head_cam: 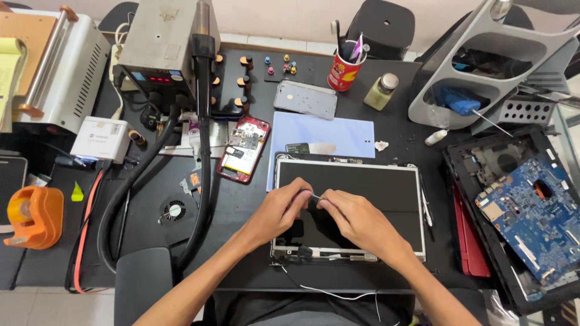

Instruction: The person handles a blue laptop motherboard and a laptop screen assembly, then uses a screwdriver to secure components and wires on the screen assembly at the repair bench.

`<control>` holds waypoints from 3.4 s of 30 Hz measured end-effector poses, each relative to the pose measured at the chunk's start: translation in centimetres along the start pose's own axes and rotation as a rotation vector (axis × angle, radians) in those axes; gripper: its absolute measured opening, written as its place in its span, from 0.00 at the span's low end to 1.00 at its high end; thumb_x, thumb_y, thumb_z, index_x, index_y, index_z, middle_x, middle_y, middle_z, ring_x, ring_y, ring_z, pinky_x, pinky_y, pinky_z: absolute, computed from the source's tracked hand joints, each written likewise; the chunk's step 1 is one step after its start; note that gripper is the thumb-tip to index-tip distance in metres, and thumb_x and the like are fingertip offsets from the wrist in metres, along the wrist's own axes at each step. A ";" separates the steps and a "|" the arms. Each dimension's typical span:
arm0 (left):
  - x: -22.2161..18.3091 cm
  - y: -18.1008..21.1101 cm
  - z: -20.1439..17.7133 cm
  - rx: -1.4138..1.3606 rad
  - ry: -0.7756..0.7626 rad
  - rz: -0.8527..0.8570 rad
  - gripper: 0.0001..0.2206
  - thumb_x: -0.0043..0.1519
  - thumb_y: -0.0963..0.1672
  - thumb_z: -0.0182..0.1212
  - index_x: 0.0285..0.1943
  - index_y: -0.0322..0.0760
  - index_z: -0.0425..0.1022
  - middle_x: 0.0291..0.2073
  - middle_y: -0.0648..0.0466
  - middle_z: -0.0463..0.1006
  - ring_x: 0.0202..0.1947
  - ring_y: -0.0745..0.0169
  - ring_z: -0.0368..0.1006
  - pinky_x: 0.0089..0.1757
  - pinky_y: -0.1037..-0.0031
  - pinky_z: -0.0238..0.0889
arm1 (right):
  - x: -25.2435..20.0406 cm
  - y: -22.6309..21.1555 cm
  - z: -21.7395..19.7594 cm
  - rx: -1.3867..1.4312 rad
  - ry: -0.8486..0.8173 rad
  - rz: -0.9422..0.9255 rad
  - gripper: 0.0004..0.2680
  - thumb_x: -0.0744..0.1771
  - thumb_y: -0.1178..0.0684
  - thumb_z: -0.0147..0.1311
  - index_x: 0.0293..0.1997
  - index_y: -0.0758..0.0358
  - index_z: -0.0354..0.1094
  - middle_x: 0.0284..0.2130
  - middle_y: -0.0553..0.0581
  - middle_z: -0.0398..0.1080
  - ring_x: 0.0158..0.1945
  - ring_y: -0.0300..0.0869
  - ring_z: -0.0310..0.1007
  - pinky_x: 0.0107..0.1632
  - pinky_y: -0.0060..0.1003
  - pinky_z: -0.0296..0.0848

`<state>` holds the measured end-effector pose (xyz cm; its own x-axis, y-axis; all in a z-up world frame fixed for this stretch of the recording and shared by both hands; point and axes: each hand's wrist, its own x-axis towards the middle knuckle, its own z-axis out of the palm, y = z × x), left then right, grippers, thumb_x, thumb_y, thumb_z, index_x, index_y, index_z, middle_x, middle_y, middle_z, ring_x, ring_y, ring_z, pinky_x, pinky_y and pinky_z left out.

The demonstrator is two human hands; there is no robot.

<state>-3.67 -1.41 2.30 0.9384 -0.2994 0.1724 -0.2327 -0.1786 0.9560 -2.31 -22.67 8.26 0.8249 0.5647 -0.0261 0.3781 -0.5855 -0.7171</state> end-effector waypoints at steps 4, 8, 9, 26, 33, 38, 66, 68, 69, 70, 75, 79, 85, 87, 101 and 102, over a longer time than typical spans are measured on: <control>0.0 -0.3 -1.0 -0.102 0.036 -0.124 0.07 0.70 0.42 0.52 0.47 0.31 0.72 0.25 0.55 0.74 0.24 0.69 0.72 0.28 0.77 0.65 | -1.6 1.1 0.2 -0.044 0.112 0.041 0.07 0.68 0.52 0.52 0.42 0.64 0.70 0.34 0.60 0.75 0.37 0.56 0.76 0.39 0.44 0.72; 0.8 -1.7 -3.5 -0.097 -0.011 -0.082 0.08 0.67 0.42 0.58 0.46 0.29 0.78 0.31 0.54 0.76 0.27 0.70 0.74 0.30 0.78 0.67 | -3.9 4.0 0.2 -0.117 0.233 0.013 0.07 0.67 0.53 0.55 0.43 0.65 0.71 0.34 0.60 0.74 0.35 0.56 0.74 0.37 0.43 0.72; 0.8 -1.8 -3.6 -0.080 -0.062 -0.087 0.09 0.66 0.42 0.59 0.45 0.29 0.79 0.31 0.54 0.77 0.28 0.70 0.75 0.31 0.78 0.68 | -4.6 4.6 0.4 -0.130 0.241 0.029 0.07 0.66 0.53 0.56 0.43 0.64 0.72 0.32 0.59 0.74 0.33 0.55 0.74 0.35 0.43 0.71; 2.2 1.8 2.5 0.285 -0.244 -0.006 0.08 0.59 0.44 0.65 0.44 0.40 0.86 0.34 0.55 0.83 0.36 0.56 0.73 0.41 0.68 0.62 | -9.4 7.2 -0.7 0.651 0.235 0.115 0.08 0.65 0.62 0.61 0.48 0.69 0.75 0.36 0.60 0.80 0.41 0.39 0.82 0.45 0.31 0.79; 7.7 3.5 6.2 0.230 -0.126 0.287 0.12 0.64 0.44 0.65 0.53 0.34 0.80 0.43 0.50 0.79 0.47 0.51 0.72 0.50 0.65 0.63 | -12.6 11.1 -0.3 0.609 0.954 -0.143 0.05 0.72 0.64 0.50 0.53 0.68 0.63 0.50 0.67 0.73 0.50 0.47 0.78 0.56 0.35 0.77; 15.7 -1.0 12.1 0.533 0.056 0.388 0.06 0.64 0.41 0.62 0.46 0.34 0.79 0.39 0.48 0.77 0.44 0.46 0.70 0.47 0.60 0.62 | -12.2 14.2 -1.8 0.466 1.291 -0.102 0.07 0.75 0.64 0.42 0.59 0.68 0.52 0.56 0.70 0.66 0.58 0.53 0.75 0.64 0.44 0.77; 20.9 -5.0 16.5 0.182 0.004 0.061 0.06 0.63 0.41 0.62 0.41 0.28 0.73 0.33 0.49 0.76 0.33 0.57 0.73 0.39 0.72 0.66 | -11.1 15.9 -3.4 0.667 1.350 -0.012 0.08 0.75 0.61 0.42 0.62 0.68 0.52 0.55 0.71 0.67 0.57 0.52 0.75 0.64 0.46 0.77; 20.0 -5.0 16.2 -0.281 -0.131 -0.134 0.06 0.67 0.42 0.60 0.44 0.30 0.74 0.34 0.50 0.77 0.33 0.63 0.73 0.39 0.74 0.66 | -11.0 15.9 -3.3 0.719 1.353 -0.033 0.08 0.75 0.61 0.43 0.62 0.68 0.52 0.56 0.71 0.67 0.57 0.52 0.75 0.63 0.46 0.77; 19.5 -5.1 16.0 -0.514 -0.193 -0.232 0.07 0.69 0.43 0.59 0.45 0.31 0.74 0.34 0.50 0.78 0.33 0.66 0.72 0.38 0.76 0.66 | -11.0 15.8 -3.2 0.742 1.349 -0.046 0.08 0.75 0.61 0.43 0.62 0.68 0.52 0.56 0.71 0.68 0.57 0.53 0.76 0.63 0.46 0.77; 18.9 -5.2 15.9 -0.660 -0.219 -0.265 0.07 0.69 0.43 0.58 0.45 0.32 0.74 0.35 0.50 0.78 0.33 0.65 0.73 0.39 0.75 0.66 | -10.9 15.8 -3.1 0.767 1.341 -0.060 0.08 0.75 0.61 0.43 0.62 0.67 0.52 0.56 0.71 0.68 0.57 0.54 0.76 0.63 0.46 0.78; 16.9 -5.8 15.6 -0.983 -0.307 -0.342 0.08 0.71 0.44 0.57 0.47 0.32 0.73 0.39 0.50 0.78 0.36 0.66 0.73 0.40 0.75 0.66 | -11.3 15.5 -2.3 0.767 1.313 -0.102 0.09 0.75 0.62 0.43 0.62 0.66 0.51 0.55 0.72 0.68 0.56 0.57 0.77 0.62 0.48 0.79; 16.5 -5.7 15.6 -0.960 -0.323 -0.371 0.08 0.70 0.44 0.57 0.47 0.33 0.73 0.39 0.51 0.78 0.36 0.66 0.73 0.40 0.75 0.66 | -11.4 15.4 -2.0 0.747 1.293 -0.108 0.09 0.75 0.62 0.42 0.62 0.67 0.50 0.55 0.73 0.68 0.56 0.58 0.77 0.63 0.49 0.79; 16.1 -5.8 15.6 -0.946 -0.330 -0.363 0.08 0.71 0.45 0.57 0.47 0.33 0.73 0.40 0.51 0.78 0.36 0.68 0.73 0.40 0.75 0.65 | -11.3 15.2 -2.1 0.734 1.278 -0.102 0.09 0.75 0.62 0.42 0.62 0.67 0.49 0.56 0.73 0.67 0.56 0.58 0.77 0.63 0.49 0.79; 16.2 -5.8 15.8 -0.956 -0.332 -0.341 0.08 0.71 0.45 0.57 0.48 0.34 0.73 0.40 0.52 0.78 0.36 0.68 0.73 0.40 0.76 0.65 | -11.1 15.1 -2.0 0.732 1.292 -0.127 0.09 0.75 0.62 0.42 0.63 0.67 0.49 0.56 0.72 0.66 0.55 0.57 0.76 0.62 0.48 0.79; 15.4 -7.1 17.4 -0.872 -0.277 -0.291 0.09 0.71 0.45 0.57 0.46 0.33 0.73 0.39 0.53 0.79 0.33 0.70 0.74 0.37 0.78 0.66 | -11.3 15.7 -2.0 0.701 1.293 -0.113 0.09 0.77 0.61 0.43 0.64 0.68 0.48 0.53 0.71 0.67 0.54 0.56 0.77 0.58 0.47 0.82; 15.3 -7.1 17.5 -0.877 -0.269 -0.281 0.08 0.71 0.45 0.57 0.46 0.33 0.73 0.39 0.53 0.79 0.33 0.70 0.74 0.37 0.78 0.66 | -11.3 15.9 -2.0 0.711 1.294 -0.112 0.09 0.77 0.60 0.43 0.64 0.68 0.48 0.53 0.71 0.67 0.54 0.56 0.77 0.58 0.47 0.82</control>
<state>7.88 -21.12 -6.03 0.8154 -0.5771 -0.0457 0.3683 0.4562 0.8101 -4.81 -39.53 -1.40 0.7426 -0.5360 0.4016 0.4983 0.0416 -0.8660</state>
